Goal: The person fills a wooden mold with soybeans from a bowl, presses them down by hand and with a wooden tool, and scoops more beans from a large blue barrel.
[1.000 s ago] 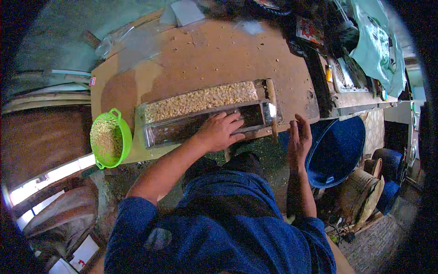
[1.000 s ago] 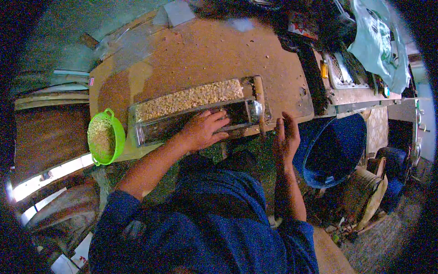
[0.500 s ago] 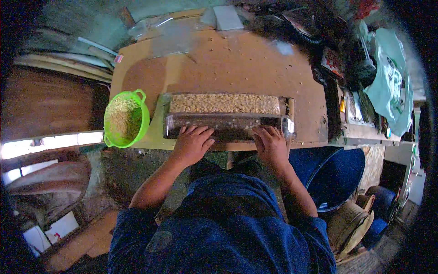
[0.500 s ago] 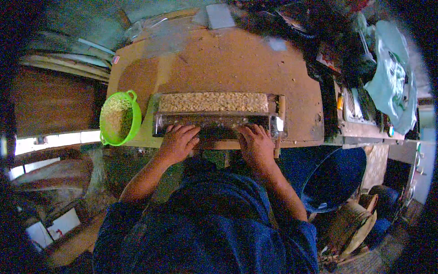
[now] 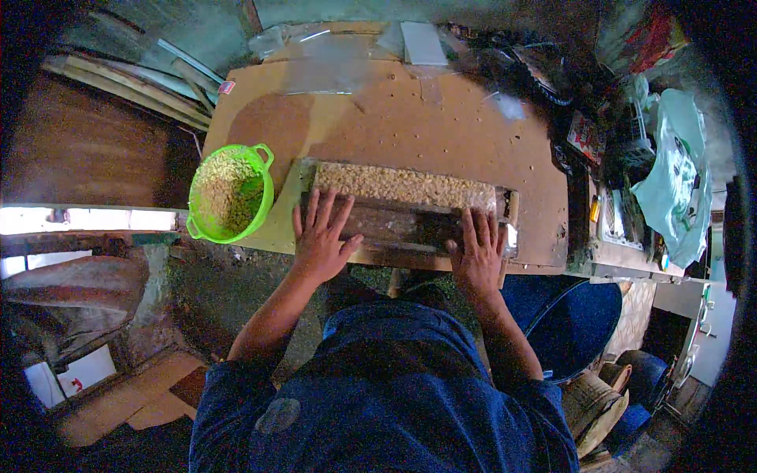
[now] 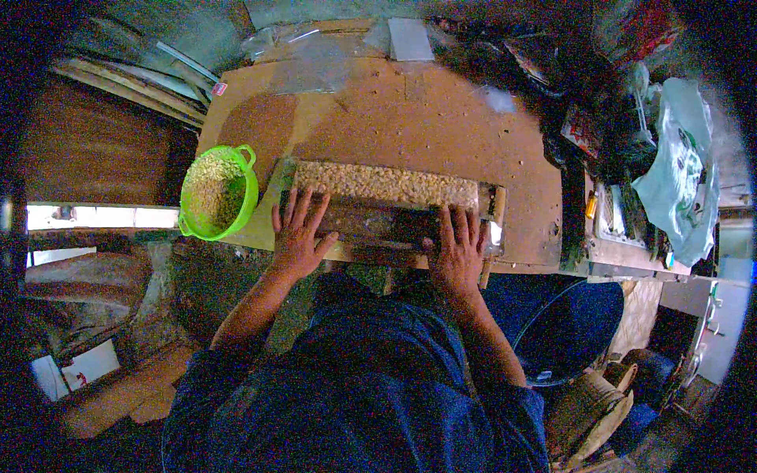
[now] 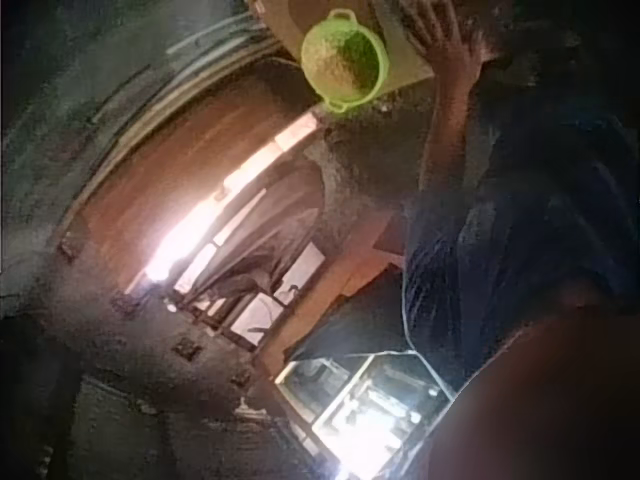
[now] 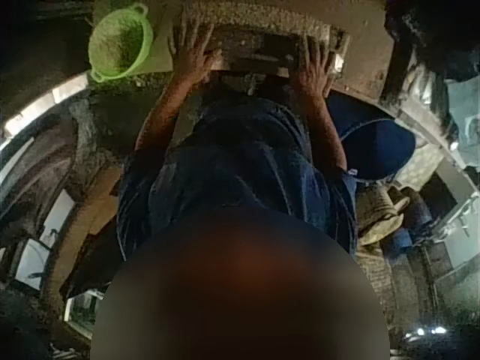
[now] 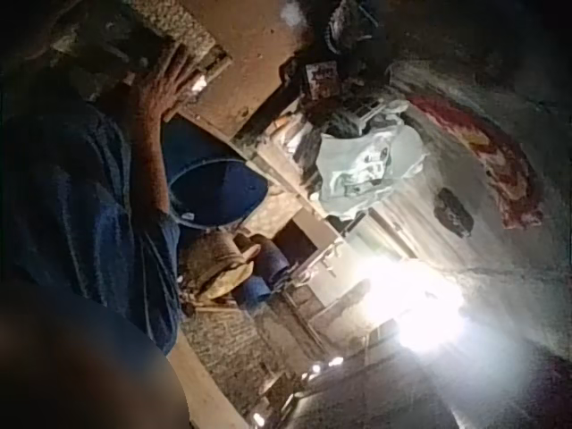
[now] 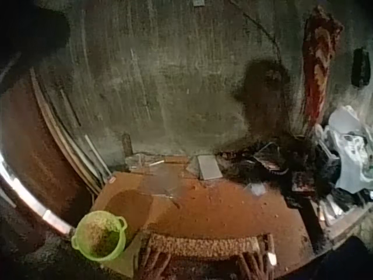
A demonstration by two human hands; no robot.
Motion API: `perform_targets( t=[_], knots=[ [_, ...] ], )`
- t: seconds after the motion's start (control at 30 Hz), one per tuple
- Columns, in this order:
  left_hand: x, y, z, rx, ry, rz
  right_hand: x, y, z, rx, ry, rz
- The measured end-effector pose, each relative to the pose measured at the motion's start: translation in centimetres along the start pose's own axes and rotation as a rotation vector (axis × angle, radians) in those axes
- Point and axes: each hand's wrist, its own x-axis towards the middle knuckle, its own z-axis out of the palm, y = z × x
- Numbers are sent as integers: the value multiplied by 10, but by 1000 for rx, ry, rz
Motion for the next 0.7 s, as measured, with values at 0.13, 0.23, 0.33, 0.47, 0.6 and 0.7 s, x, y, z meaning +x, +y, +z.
perform_targets(
  t=[0.13, 0.23, 0.33, 0.47, 0.6, 0.7],
  knots=[
    [-5, -10, 4, 21, -13, -44, -1, -4, -7, -67, -93, 67],
    [-5, -12, 2, 2, -40, -77, -1, -3, -5, -111, -95, 61],
    [-6, -14, 2, -18, -43, -92, -1, -3, -4, -96, -100, 75],
    [-5, -15, 0, -33, -45, -101, -4, -1, -5, -66, -46, 89],
    [-6, -17, 2, -26, -41, -104, -26, 26, -5, -4, 153, 160],
    [-6, -18, 5, -58, -11, -85, -43, 44, -5, 182, 324, 418]
  ],
)
